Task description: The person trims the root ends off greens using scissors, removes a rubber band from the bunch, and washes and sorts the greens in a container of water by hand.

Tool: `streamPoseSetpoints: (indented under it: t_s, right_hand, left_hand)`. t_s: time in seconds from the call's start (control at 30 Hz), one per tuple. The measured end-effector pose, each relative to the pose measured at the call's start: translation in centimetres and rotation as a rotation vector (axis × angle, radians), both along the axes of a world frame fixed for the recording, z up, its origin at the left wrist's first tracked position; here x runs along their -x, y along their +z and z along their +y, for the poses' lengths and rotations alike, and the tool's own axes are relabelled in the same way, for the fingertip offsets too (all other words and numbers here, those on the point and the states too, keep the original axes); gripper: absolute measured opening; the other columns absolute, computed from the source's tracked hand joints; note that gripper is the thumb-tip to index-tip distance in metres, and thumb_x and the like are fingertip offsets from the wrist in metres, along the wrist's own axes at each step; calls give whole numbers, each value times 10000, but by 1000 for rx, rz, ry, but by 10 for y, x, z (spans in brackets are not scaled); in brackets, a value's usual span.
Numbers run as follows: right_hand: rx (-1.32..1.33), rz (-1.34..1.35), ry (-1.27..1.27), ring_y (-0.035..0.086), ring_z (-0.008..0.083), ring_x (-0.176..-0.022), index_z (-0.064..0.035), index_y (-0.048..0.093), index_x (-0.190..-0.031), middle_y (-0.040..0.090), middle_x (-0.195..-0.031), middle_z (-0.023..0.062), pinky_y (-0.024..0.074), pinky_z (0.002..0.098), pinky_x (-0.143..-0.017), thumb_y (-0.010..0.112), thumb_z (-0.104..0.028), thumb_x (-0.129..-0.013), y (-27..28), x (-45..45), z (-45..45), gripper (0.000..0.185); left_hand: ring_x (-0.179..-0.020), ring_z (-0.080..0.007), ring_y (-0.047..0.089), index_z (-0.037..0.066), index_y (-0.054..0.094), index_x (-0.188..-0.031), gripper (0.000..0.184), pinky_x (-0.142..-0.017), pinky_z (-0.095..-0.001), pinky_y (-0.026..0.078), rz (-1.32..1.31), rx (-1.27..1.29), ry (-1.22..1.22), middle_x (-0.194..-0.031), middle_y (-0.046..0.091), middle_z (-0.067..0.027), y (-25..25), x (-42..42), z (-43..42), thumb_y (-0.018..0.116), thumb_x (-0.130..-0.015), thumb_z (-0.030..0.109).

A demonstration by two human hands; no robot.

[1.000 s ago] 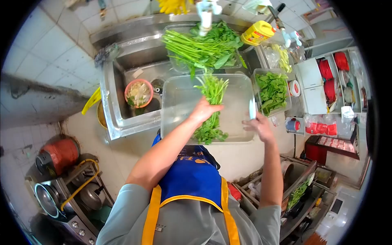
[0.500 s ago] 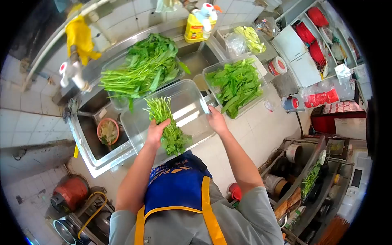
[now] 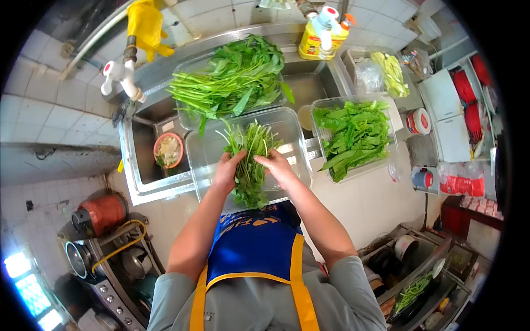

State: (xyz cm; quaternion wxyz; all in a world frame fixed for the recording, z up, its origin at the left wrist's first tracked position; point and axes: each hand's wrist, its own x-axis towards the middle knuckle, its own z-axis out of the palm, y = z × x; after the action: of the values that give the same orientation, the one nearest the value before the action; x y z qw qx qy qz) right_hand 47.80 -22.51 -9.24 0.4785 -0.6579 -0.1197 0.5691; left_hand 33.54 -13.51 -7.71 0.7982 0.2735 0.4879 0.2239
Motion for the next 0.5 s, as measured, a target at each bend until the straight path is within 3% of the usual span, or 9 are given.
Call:
streamPoseSetpoints:
  t_s: [0.1,0.17,0.23,0.3,0.33,0.43,0.47,0.5]
  right_hand:
    - [-84,81,62,539,75,-882,-100,536,-1270,604,-994,-23,441,238,-710,714,-241,-836,5,-9,5,489]
    - [-205,128,94,534,55,-834,-113,537,-1278,601,-965,-42,431,216,-685,692,-187,-856,6,-10,7,456]
    - [-217,84,69,553,71,-806,-91,522,-1297,612,-969,-15,433,198,-677,674,-147,-868,14,-11,13,459]
    - [-254,46,-8,567,86,-811,-55,504,-1305,617,-955,15,453,209,-683,674,-129,-869,14,-13,17,474]
    - [-285,-68,-8,584,139,-899,-21,432,-1357,617,-1036,75,486,248,-760,714,-199,-841,-3,-15,18,615]
    - [-52,-412,183,578,215,-1032,-15,339,-1413,586,-1165,148,487,307,-869,761,-292,-791,-15,-15,12,801]
    - [-45,-414,272,557,248,-1078,-19,316,-1425,539,-1232,168,470,331,-907,758,-336,-785,-18,-15,10,840]
    - [-37,-412,361,537,281,-1125,-24,293,-1437,491,-1299,188,452,354,-946,755,-381,-780,-26,-17,7,879]
  left_hand:
    - [-926,-206,618,-38,472,-1191,510,-790,-328,526,165,-235,-183,-1067,615,-129,24,2,-6,733,-779,111]
    - [-946,-205,611,-29,456,-1229,555,-825,-323,510,105,-215,-203,-1106,609,-126,3,14,-1,738,-765,86]
    - [-941,-202,611,-11,451,-1243,561,-822,-321,507,-33,-161,-130,-1110,607,-120,0,21,1,734,-772,104]
    - [-932,-232,615,-5,437,-1273,587,-808,-344,514,47,-185,-106,-1072,614,-133,-15,30,4,726,-777,116]
    - [-927,-247,617,-3,429,-1288,600,-801,-356,518,85,-196,-95,-1052,618,-140,-26,34,4,722,-779,122]
    - [-1016,-305,578,6,371,-1357,684,-876,-387,482,807,-706,-76,-1118,577,-172,-31,38,-4,716,-784,148]
    - [-1182,-360,457,23,283,-1423,807,-994,-398,391,867,-767,-106,-1304,447,-205,-29,41,-6,729,-776,205]
    - [-1216,-388,420,22,271,-1425,814,-1012,-417,371,859,-873,-92,-1334,405,-233,-31,44,-9,723,-775,215]
